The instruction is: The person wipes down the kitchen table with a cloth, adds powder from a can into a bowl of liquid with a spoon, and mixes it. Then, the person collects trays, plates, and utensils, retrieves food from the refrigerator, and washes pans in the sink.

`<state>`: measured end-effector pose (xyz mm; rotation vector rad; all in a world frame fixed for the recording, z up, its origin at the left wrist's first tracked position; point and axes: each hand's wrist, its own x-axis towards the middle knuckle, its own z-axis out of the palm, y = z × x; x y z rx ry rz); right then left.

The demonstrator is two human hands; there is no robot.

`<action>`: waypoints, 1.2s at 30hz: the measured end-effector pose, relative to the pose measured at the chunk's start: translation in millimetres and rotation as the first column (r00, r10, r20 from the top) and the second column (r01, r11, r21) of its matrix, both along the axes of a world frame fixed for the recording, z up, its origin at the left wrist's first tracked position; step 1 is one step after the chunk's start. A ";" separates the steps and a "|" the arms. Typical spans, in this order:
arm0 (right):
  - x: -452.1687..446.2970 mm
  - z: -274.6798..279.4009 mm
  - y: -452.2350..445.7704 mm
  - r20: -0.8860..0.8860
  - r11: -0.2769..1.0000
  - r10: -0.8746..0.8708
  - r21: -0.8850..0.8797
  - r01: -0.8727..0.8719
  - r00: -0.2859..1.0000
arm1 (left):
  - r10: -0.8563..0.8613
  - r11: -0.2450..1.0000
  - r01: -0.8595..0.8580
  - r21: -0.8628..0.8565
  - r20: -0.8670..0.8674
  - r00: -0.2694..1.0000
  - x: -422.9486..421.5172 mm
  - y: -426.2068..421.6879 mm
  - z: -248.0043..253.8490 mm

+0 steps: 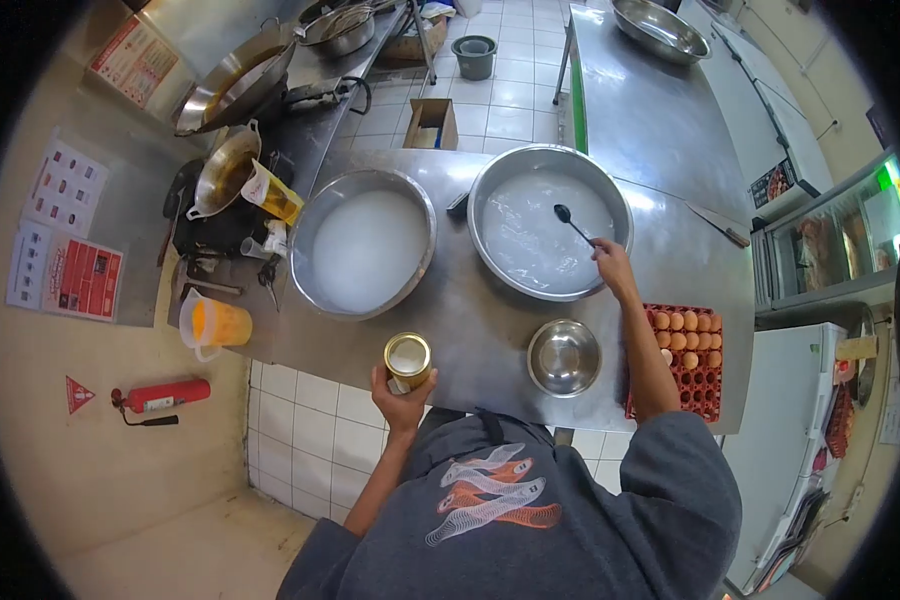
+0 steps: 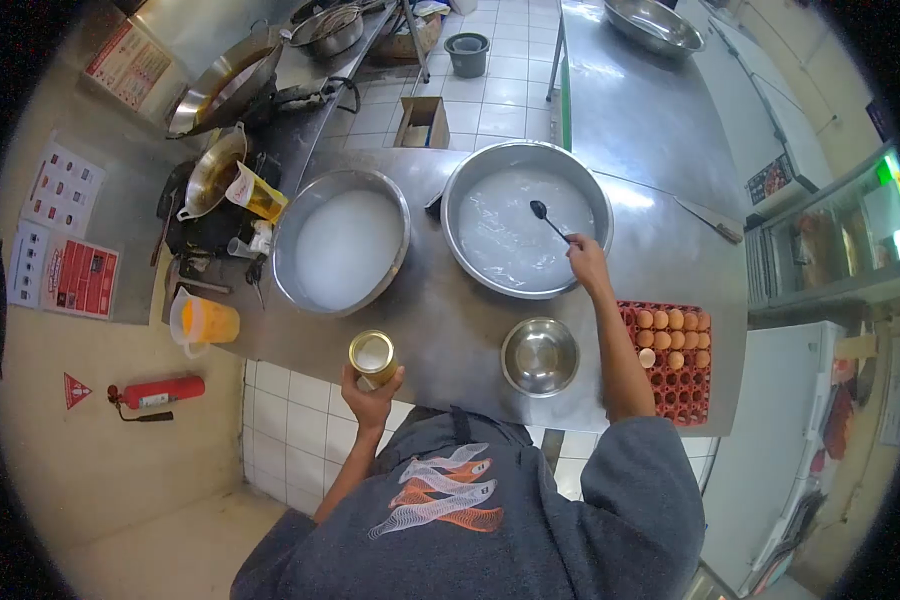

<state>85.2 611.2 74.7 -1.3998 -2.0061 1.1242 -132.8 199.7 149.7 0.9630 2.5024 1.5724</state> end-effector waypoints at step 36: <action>15.7 56.1 -181.7 0.038 0.826 -0.199 0.544 0.147 0.979 | 0.073 0.989 -0.086 0.124 0.109 0.991 -21.4 -110.8 -31.4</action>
